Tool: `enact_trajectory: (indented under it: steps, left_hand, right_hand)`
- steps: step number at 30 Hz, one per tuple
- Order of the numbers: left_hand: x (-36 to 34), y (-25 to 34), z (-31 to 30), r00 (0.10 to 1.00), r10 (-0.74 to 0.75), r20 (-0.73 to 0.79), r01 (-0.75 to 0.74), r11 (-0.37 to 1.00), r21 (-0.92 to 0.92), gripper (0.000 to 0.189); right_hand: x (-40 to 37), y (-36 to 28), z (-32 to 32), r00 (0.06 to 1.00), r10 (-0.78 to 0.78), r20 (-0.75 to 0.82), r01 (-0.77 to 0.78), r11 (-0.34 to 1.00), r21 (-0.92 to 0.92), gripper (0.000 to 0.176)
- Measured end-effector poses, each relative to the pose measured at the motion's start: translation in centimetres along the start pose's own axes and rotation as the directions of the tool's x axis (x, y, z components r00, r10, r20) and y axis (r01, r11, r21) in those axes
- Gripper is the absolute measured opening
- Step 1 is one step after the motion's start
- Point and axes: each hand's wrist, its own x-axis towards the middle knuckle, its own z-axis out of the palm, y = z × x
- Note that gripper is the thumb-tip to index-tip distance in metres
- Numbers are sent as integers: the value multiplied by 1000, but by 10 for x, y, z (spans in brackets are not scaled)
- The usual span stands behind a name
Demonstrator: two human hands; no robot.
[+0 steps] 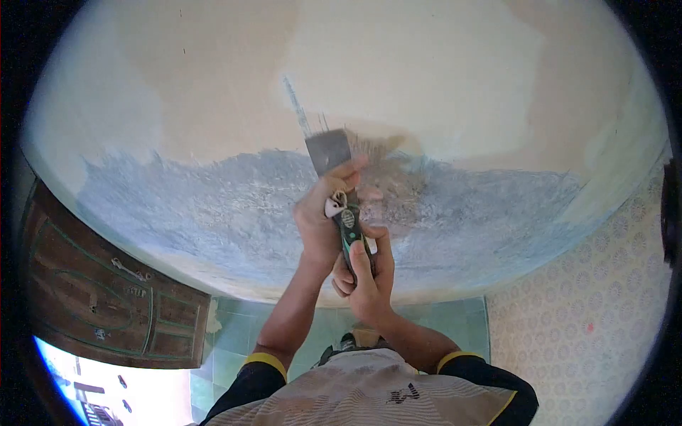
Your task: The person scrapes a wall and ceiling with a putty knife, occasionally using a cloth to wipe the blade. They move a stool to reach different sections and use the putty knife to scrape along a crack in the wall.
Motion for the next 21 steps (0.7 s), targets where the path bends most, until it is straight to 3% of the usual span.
enact_trajectory:
  steps: [1, 5, 7, 10, 11, 13, 14, 16, 17, 18, 20, 21]
  left_hand:
    - [11, 7, 1, 998, 70, -4, -70, 995, -74, 4]
    - [-8, -5, 3, 997, 75, -31, -77, 994, -72, 6]
    - [2, 0, 1, 999, 49, -15, -51, 972, -229, 6]
    - [1, -2, -2, 999, 2, -47, -13, 973, -229, 5]
    - [-7, -8, -3, 999, 3, -44, -13, 974, -227, 5]
    - [-23, -21, -6, 994, 112, -16, -110, 990, 91, 5]
    - [-18, -18, -5, 993, 116, -18, -114, 990, 88, 5]
    - [-11, -10, -4, 1000, -1, -27, -2, 993, -117, 9]
    - [-7, -14, -5, 997, 79, -11, -80, 992, -102, 15]
    - [-12, -13, -6, 997, 69, -13, -70, 992, -104, 15]
    - [-16, -8, -5, 984, 177, 9, -174, 958, 229, 20]
    - [-22, -9, -6, 984, 176, -2, -171, 960, 223, 20]
  right_hand:
    - [6, -7, 6, 999, -24, 24, 23, 999, 31, 27]
    - [-5, -10, -7, 998, 65, 13, -65, 997, -42, 27]
    - [-1, -11, -5, 999, 29, 40, -27, 999, -45, 27]
    - [-7, -6, 9, 998, 57, 14, -58, 996, 66, 26]
    - [-8, 5, 1, 1000, 19, 9, -19, 1000, -17, 26]
    - [-10, 15, -14, 1000, 11, 6, -11, 999, -52, 26]
    - [-10, 13, -16, 1000, 9, 3, -9, 996, -89, 26]
    - [-10, 11, -12, 1000, -20, -6, 19, 995, -98, 26]
    - [-7, 7, -8, 1000, -22, 6, 22, 998, -54, 27]
    - [-9, 4, -6, 1000, -23, 16, 23, 1000, -10, 27]
    - [-8, 5, -13, 1000, 13, -15, -14, 997, -71, 28]
    - [-8, 6, -18, 998, 45, -51, -51, 991, -122, 29]
